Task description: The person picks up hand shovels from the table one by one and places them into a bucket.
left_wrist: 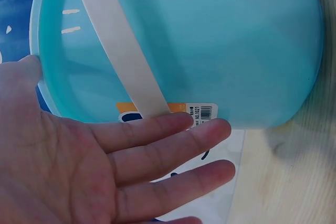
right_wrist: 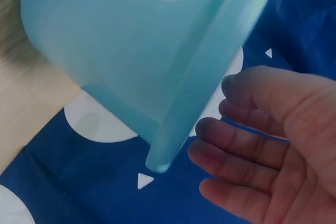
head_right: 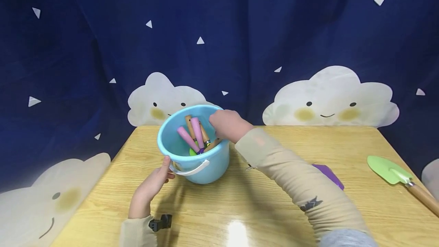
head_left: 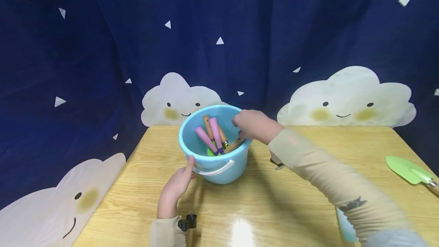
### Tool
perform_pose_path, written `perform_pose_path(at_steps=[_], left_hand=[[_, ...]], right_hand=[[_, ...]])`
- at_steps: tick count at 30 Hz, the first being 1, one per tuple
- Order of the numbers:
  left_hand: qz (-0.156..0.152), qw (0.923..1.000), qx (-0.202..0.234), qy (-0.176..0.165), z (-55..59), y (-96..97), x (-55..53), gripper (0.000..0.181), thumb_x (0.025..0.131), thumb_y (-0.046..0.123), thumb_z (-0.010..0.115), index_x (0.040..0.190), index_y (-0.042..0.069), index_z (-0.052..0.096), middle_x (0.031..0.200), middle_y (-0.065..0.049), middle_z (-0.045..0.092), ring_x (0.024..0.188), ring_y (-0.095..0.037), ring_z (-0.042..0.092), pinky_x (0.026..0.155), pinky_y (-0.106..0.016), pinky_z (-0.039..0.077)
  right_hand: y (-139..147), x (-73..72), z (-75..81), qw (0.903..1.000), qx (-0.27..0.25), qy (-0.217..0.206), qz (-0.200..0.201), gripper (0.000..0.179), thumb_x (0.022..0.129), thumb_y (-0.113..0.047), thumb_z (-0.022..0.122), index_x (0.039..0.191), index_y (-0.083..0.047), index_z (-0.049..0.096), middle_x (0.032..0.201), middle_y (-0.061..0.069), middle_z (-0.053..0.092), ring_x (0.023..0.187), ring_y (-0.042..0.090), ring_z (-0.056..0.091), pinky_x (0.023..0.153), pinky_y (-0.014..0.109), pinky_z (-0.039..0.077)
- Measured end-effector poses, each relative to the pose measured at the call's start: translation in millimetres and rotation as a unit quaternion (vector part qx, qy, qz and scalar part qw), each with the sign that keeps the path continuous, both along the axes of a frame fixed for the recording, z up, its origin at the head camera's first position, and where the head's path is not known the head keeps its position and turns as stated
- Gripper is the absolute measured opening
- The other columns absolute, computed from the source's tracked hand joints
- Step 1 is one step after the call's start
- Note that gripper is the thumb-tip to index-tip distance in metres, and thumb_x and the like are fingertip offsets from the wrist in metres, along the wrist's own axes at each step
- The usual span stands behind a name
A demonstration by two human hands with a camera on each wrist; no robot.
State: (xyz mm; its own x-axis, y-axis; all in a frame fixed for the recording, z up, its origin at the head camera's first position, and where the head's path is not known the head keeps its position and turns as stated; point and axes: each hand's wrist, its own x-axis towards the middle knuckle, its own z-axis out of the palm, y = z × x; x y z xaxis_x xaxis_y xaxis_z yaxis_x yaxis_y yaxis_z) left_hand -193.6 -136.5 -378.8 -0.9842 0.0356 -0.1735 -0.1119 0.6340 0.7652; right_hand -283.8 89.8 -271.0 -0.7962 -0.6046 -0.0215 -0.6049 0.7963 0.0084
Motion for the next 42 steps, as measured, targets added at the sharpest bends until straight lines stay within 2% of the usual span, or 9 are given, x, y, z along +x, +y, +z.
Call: perform_pose_path(at_steps=[8, 13, 20, 23, 26, 28, 32, 36, 42], left_hand=[[-0.007, 0.9998, 0.009, 0.013, 0.2, -0.6, -0.6, 0.082, 0.093, 0.056, 0.01, 0.126, -0.012, 0.042, 0.114, -0.029, 0.053, 0.101, -0.041, 0.053, 0.082, -0.059, 0.037], [-0.006, 0.9999, 0.012, 0.009, -0.6, -0.9, 0.4, 0.083, 0.092, 0.057, 0.01, 0.127, -0.012, 0.041, 0.114, -0.029, 0.053, 0.102, -0.041, 0.052, 0.084, -0.059, 0.036], [-0.001, 1.0, 0.009, 0.001, 0.8, -1.1, 1.2, 0.085, 0.092, 0.059, 0.009, 0.126, -0.013, 0.041, 0.111, -0.028, 0.055, 0.104, -0.042, 0.051, 0.084, -0.059, 0.036], [0.0, 1.0, 0.008, 0.0, 1.4, -1.2, 1.1, 0.086, 0.091, 0.059, 0.009, 0.126, -0.012, 0.041, 0.11, -0.027, 0.055, 0.104, -0.043, 0.05, 0.085, -0.059, 0.036], [0.0, 1.0, 0.007, -0.002, 1.8, -1.2, 0.8, 0.086, 0.091, 0.059, 0.009, 0.126, -0.012, 0.041, 0.11, -0.027, 0.056, 0.105, -0.043, 0.049, 0.085, -0.059, 0.035], [0.0, 1.0, 0.007, -0.002, 1.7, -1.1, 0.8, 0.086, 0.091, 0.059, 0.009, 0.126, -0.012, 0.042, 0.109, -0.026, 0.056, 0.105, -0.043, 0.049, 0.085, -0.059, 0.035], [0.0, 1.0, 0.005, -0.001, 1.1, -0.8, 1.4, 0.086, 0.092, 0.059, 0.009, 0.126, -0.013, 0.042, 0.109, -0.026, 0.056, 0.105, -0.043, 0.049, 0.084, -0.058, 0.036], [0.0, 1.0, 0.003, -0.001, 1.2, -0.4, 1.7, 0.086, 0.091, 0.059, 0.009, 0.125, -0.013, 0.042, 0.108, -0.026, 0.057, 0.105, -0.043, 0.049, 0.084, -0.058, 0.036], [-0.001, 1.0, 0.002, -0.002, 1.7, -1.3, 2.2, 0.087, 0.091, 0.059, 0.008, 0.126, -0.013, 0.041, 0.108, -0.027, 0.056, 0.105, -0.044, 0.049, 0.086, -0.058, 0.035]], right_hand=[[17, 0.7, 5.6, 0.9992, 0.016, 0.012, -0.033, 0.008, 0.075, -0.008, 0.068, 0.079, -0.009, 0.061, 0.07, 0.002, 0.057, 0.063, 0.018, 0.048, 0.056, 0.031, 0.045], [31, 2.0, 2.6, 0.9992, -0.012, 0.016, -0.033, 0.005, 0.074, -0.008, 0.068, 0.077, -0.009, 0.064, 0.068, 0.0, 0.059, 0.06, 0.016, 0.049, 0.055, 0.031, 0.045], [54, 2.9, -3.7, 0.9982, -0.042, 0.029, -0.033, 0.022, 0.069, 0.0, 0.062, 0.058, -0.011, 0.046, 0.053, -0.003, 0.034, 0.052, 0.014, 0.032, 0.047, 0.026, 0.027], [64, 3.7, -4.3, 0.9979, -0.041, 0.025, -0.043, 0.02, 0.068, -0.001, 0.061, 0.058, -0.01, 0.046, 0.054, -0.003, 0.031, 0.051, 0.014, 0.031, 0.047, 0.026, 0.024], [75, 6.1, -3.1, 0.998, -0.038, 0.016, -0.049, 0.015, 0.068, -0.002, 0.061, 0.061, -0.008, 0.049, 0.055, -0.002, 0.035, 0.052, 0.014, 0.033, 0.048, 0.027, 0.027], [82, 7.4, -2.4, 0.9979, -0.032, 0.009, -0.055, 0.01, 0.07, -0.003, 0.062, 0.065, -0.006, 0.054, 0.058, -0.001, 0.043, 0.053, 0.015, 0.039, 0.05, 0.028, 0.034], [97, 9.7, -3.5, 0.998, -0.032, 0.011, -0.053, 0.007, 0.07, -0.005, 0.063, 0.076, -0.002, 0.061, 0.07, 0.006, 0.059, 0.062, 0.021, 0.053, 0.063, 0.038, 0.046], [112, 10.6, -8.1, 0.9978, -0.046, 0.02, -0.044, 0.008, 0.068, -0.003, 0.064, 0.075, 0.0, 0.06, 0.073, 0.009, 0.061, 0.065, 0.024, 0.056, 0.067, 0.04, 0.046], [130, 12.7, -12.4, 0.9962, -0.036, -0.013, -0.079, 0.015, 0.07, -0.005, 0.064, 0.081, 0.003, 0.06, 0.078, 0.012, 0.062, 0.068, 0.024, 0.058, 0.068, 0.041, 0.047]])
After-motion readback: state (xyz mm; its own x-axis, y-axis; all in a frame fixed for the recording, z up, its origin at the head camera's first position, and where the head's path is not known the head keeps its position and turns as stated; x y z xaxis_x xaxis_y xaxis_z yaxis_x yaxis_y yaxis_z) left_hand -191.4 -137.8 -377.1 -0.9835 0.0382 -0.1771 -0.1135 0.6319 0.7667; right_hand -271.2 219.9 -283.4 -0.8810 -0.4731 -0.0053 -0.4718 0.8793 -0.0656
